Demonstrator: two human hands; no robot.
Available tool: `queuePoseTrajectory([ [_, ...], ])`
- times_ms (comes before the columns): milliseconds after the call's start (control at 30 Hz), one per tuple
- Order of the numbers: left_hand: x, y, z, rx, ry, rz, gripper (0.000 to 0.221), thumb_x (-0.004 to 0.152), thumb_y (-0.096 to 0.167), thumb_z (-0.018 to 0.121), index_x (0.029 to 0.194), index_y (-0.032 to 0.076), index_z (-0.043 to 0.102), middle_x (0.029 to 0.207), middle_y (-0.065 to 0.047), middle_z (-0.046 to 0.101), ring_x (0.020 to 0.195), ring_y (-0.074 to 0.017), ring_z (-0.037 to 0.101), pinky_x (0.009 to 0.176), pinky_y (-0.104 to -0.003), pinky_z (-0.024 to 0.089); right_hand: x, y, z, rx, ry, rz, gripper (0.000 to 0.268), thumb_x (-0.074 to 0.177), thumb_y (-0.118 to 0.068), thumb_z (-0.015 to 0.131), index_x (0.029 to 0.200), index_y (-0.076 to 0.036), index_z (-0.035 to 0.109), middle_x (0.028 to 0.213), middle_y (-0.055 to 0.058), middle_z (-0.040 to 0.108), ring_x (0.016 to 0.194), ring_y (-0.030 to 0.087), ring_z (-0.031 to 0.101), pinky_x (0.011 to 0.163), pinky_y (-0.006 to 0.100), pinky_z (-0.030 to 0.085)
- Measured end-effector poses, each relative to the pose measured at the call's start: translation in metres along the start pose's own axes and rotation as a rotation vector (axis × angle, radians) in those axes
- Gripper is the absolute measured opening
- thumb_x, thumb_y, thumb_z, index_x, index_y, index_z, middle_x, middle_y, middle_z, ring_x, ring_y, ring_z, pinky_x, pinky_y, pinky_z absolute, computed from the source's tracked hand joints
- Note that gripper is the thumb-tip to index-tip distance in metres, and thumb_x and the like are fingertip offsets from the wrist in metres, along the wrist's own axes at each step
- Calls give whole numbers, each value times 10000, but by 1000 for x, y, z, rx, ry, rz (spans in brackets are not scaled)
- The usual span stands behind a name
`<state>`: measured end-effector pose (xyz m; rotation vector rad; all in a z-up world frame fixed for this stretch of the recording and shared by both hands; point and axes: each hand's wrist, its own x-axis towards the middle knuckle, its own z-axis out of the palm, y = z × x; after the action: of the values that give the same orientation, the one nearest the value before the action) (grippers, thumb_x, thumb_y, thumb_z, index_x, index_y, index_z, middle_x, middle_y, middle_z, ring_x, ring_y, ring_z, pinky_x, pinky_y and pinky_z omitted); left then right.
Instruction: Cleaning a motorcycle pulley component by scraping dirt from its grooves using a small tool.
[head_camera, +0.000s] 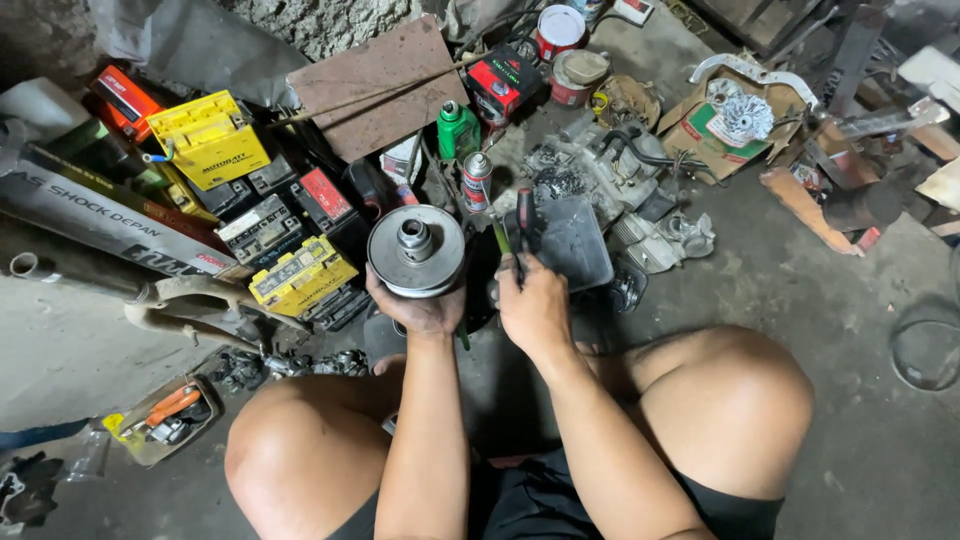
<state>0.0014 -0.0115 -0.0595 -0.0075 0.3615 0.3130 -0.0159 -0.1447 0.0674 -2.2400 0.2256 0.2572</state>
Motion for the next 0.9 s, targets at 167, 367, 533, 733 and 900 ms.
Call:
queuePoseTrajectory([
  [167, 8, -1, 11, -11, 7, 62, 834, 704, 672, 600, 1374, 175, 604, 1394, -169, 620, 1245, -482, 581, 1095, -685, 378, 11, 19, 4, 194, -65, -181, 356, 993, -266, 492, 724, -120, 674, 681, 83, 735, 812, 301, 759, 787, 413, 582],
  [367, 6, -4, 22, 0, -4, 130, 784, 742, 632, 610, 1375, 170, 596, 1386, -159, 625, 1266, -448, 578, 1147, -670, 351, 6, 9, 5, 215, -139, -474, 229, 948, -137, 520, 767, -23, 602, 1408, 194, 589, 1252, 514, 546, 1045, 583, 451],
  [533, -2, -4, 30, -4, 13, 163, 743, 766, 597, 619, 1365, 156, 598, 1350, -174, 643, 1246, -433, 596, 1156, -666, 362, 21, 30, 32, 205, -241, -366, 201, 947, -206, 554, 947, -27, 646, 1357, 238, 598, 1281, 491, 537, 1074, 572, 437],
  [733, -23, -14, 47, 64, -2, 194, 725, 824, 525, 606, 1410, 104, 534, 1303, -166, 633, 1200, -360, 625, 1108, -563, 458, 28, 25, 41, 13, -290, -188, 386, 995, -330, 540, 1201, -26, 658, 1321, 252, 635, 1301, 418, 565, 1104, 518, 445],
  [900, 11, -13, -5, -13, 88, 147, 714, 782, 566, 651, 1342, 127, 598, 1287, -219, 652, 1160, -458, 636, 1053, -703, 453, 39, 26, 36, -47, -273, -224, 424, 932, -272, 631, 1247, 10, 656, 1358, 256, 611, 1332, 414, 544, 1140, 509, 418],
])
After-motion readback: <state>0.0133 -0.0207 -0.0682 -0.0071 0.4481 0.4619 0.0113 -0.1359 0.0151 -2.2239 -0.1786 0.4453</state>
